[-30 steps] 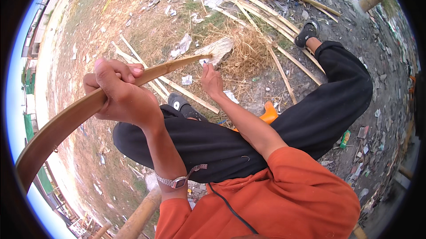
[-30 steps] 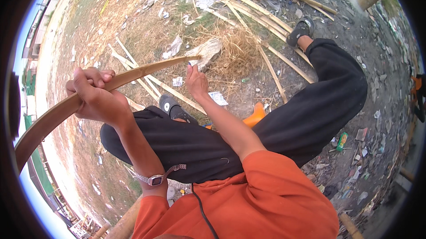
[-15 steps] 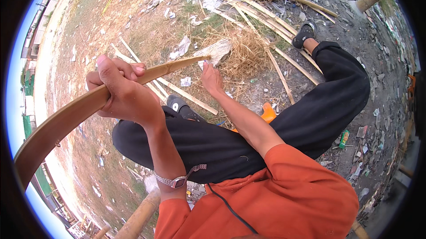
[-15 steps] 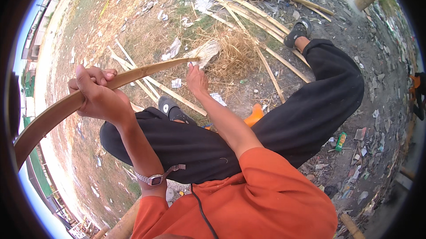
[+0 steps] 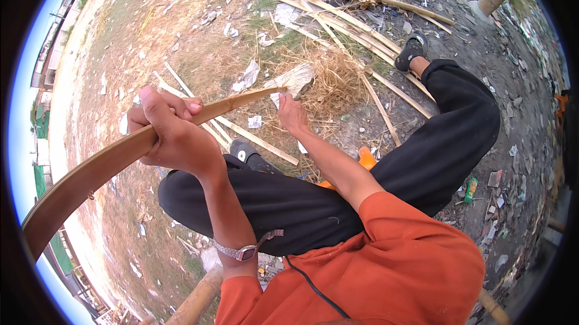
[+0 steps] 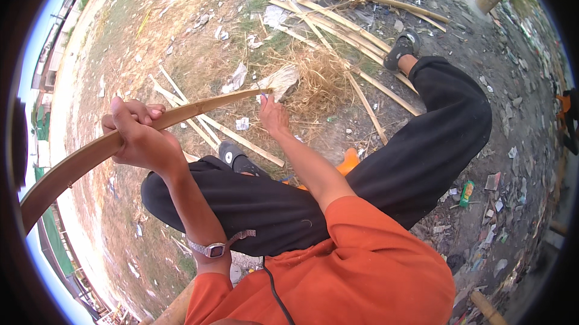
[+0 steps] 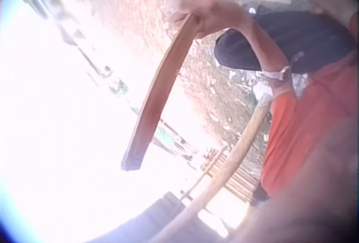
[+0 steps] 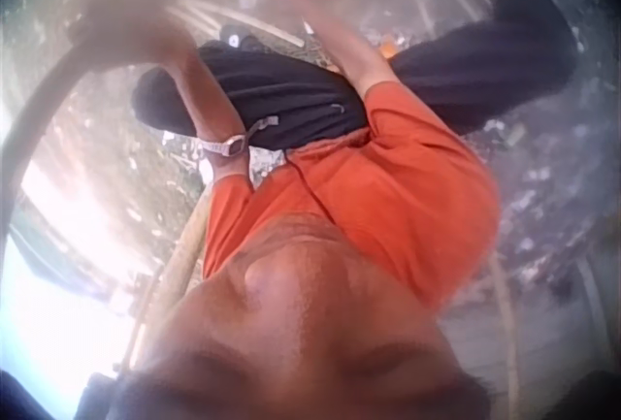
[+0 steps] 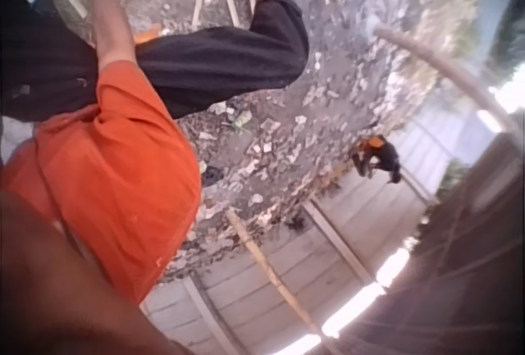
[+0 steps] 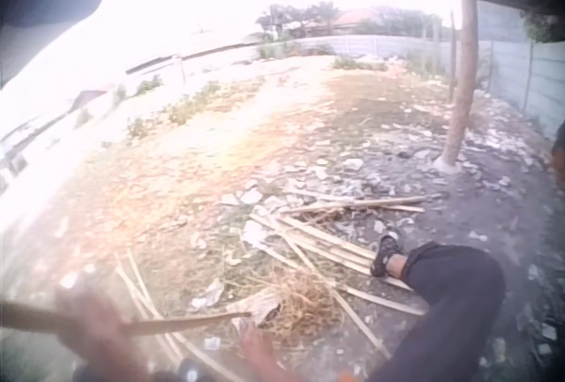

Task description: The person sits on a low stool and uses a small knife to shave and smooth a long, thin bamboo strip. They hold the strip with their left hand and repeatedly scrape the knife along its length to remove the outer layer and refine the edges.

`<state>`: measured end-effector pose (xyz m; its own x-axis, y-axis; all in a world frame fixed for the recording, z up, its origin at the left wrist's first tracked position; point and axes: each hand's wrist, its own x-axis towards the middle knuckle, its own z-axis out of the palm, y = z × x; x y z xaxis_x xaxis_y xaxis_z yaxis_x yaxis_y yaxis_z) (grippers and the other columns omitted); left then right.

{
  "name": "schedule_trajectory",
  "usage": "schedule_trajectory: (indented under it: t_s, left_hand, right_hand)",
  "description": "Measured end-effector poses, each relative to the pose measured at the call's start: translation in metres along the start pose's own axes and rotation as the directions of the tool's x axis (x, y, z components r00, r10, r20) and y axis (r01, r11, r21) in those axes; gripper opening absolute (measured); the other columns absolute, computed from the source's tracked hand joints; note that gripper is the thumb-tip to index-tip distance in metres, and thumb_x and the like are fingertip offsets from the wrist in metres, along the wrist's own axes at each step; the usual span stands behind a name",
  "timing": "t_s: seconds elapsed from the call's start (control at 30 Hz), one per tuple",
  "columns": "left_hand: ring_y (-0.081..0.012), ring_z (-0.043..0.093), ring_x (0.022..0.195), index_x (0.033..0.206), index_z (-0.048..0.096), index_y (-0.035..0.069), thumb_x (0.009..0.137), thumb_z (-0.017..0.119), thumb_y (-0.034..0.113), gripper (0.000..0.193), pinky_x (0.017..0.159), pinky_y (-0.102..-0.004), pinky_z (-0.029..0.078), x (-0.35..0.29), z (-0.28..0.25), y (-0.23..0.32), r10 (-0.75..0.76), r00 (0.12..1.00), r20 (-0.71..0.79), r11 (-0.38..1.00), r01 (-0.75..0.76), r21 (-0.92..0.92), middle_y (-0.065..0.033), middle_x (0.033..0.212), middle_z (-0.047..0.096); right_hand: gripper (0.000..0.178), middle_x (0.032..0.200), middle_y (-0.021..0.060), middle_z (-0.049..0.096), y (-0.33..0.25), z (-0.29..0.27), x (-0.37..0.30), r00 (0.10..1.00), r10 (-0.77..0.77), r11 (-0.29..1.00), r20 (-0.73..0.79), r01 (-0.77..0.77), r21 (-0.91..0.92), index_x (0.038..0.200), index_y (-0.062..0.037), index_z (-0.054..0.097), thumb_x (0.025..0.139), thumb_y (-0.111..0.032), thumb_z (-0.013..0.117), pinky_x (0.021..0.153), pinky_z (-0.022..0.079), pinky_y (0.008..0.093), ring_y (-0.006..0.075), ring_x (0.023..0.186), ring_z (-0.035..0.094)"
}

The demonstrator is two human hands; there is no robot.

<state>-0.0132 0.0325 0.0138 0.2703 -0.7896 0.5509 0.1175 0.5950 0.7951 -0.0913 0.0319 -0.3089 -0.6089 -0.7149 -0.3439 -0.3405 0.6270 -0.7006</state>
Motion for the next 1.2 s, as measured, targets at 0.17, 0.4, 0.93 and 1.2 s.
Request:
schedule_trajectory:
  t_s: [0.17, 0.4, 0.93, 1.2]
  left_hand:
    - [-0.0094, 0.036, 0.039, 0.059, 0.033, 0.012, 0.090, 0.052, 0.004, 0.037, 0.039, -0.0235, 0.038, 0.004, -0.001, -0.001, 0.002, 0.996, 0.085, 0.998, 0.004, -0.069, -0.0008, 0.045, 0.034]
    - [-0.0090, 0.034, 0.036, 0.059, 0.032, 0.010, 0.087, 0.046, -0.002, 0.033, 0.036, -0.0231, 0.039, 0.020, -0.030, -0.015, 0.022, 0.944, 0.330, 0.968, 0.062, -0.241, -0.0026, 0.043, 0.034]
    - [-0.0080, 0.032, 0.035, 0.056, 0.029, 0.011, 0.078, 0.046, -0.001, 0.030, 0.034, -0.0258, 0.040, 0.018, -0.027, -0.010, 0.053, 0.805, 0.591, 0.938, 0.163, -0.306, -0.0024, 0.041, 0.036]
    - [-0.0073, 0.031, 0.036, 0.058, 0.029, 0.011, 0.079, 0.045, -0.002, 0.030, 0.034, -0.0247, 0.039, 0.012, -0.024, -0.009, 0.035, 0.807, 0.589, 0.935, 0.182, -0.306, -0.0014, 0.042, 0.035]
  right_hand:
    - [0.056, 0.095, 0.0289, 0.065, 0.021, 0.006, 0.021, 1.000, 0.024, 0.992, 0.008, -0.022, -0.128, 0.102, 0.0078, 0.058, 0.100, -0.040, 0.029, 0.083, 0.049, 0.0488, 0.0444, 0.095, 0.062]
    - [0.060, 0.100, 0.0312, 0.062, -0.043, -0.072, -0.018, 0.954, -0.137, 0.974, 0.268, 0.081, 0.211, 0.100, 0.0052, 0.060, 0.100, -0.042, 0.022, 0.091, 0.043, 0.0498, 0.0434, 0.096, 0.060]
    - [0.052, 0.084, 0.0302, 0.063, -0.043, -0.095, -0.076, 0.991, -0.040, 0.998, 0.124, 0.035, 0.048, 0.098, -0.0012, 0.062, 0.099, -0.041, 0.028, 0.080, 0.046, 0.0530, 0.0465, 0.085, 0.061]
    - [0.051, 0.079, 0.0314, 0.062, -0.041, -0.083, -0.086, 0.993, -0.118, 0.974, 0.023, 0.111, 0.199, 0.098, -0.0010, 0.062, 0.099, -0.041, 0.030, 0.078, 0.045, 0.0545, 0.0476, 0.082, 0.061]
